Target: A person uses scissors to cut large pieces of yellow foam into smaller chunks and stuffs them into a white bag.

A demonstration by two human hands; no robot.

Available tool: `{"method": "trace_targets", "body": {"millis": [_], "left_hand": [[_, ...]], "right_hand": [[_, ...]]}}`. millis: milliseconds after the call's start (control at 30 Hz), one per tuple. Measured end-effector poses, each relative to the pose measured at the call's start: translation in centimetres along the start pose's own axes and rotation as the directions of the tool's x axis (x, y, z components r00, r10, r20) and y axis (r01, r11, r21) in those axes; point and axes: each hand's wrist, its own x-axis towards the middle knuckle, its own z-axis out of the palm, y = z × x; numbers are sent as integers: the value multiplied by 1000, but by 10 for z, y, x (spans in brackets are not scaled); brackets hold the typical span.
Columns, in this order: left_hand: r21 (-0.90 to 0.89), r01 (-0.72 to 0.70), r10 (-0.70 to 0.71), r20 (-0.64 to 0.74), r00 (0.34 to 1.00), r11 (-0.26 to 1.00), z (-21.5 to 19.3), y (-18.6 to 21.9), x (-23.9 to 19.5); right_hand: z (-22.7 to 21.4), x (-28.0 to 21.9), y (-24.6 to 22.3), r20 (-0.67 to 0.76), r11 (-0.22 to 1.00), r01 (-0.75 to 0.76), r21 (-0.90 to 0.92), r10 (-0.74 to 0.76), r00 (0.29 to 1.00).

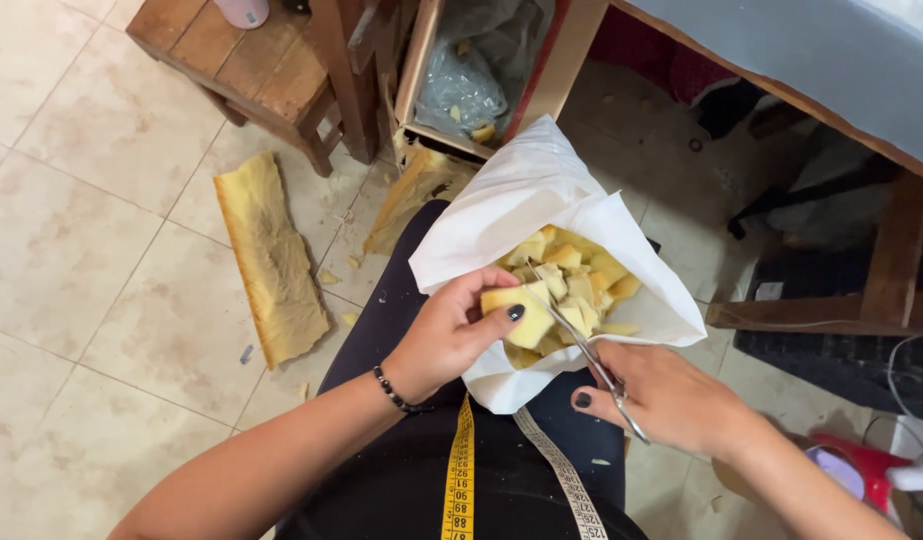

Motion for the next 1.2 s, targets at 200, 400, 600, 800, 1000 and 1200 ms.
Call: {"method": "trace_targets", "body": {"millis": [200,400,600,800,1000,1200], "left_hand": [[-26,103,-105,-84,991,994,18,-7,9],[72,218,-203,-167,965,973,14,-6,16],[188,111,-90,-116,989,976,6,-5,6],[280,-137,126,55,990,950,-5,19,-20],[593,-563,272,510,816,575,33,19,6],[817,-555,420,454,786,155,54,-11,79]], "right_hand": [[8,9,-16,-156,978,-122,-168,96,983],[6,17,-11,-157,982,-74,175,102,982],[-8,22,9,108,910,-133,393,97,989],[-33,-22,9,38,872,183,454,-225,974],[-18,-33,16,-609,994,85,66,-27,793],[-14,6,30,-915,937,-341,-78,69,398]]}}
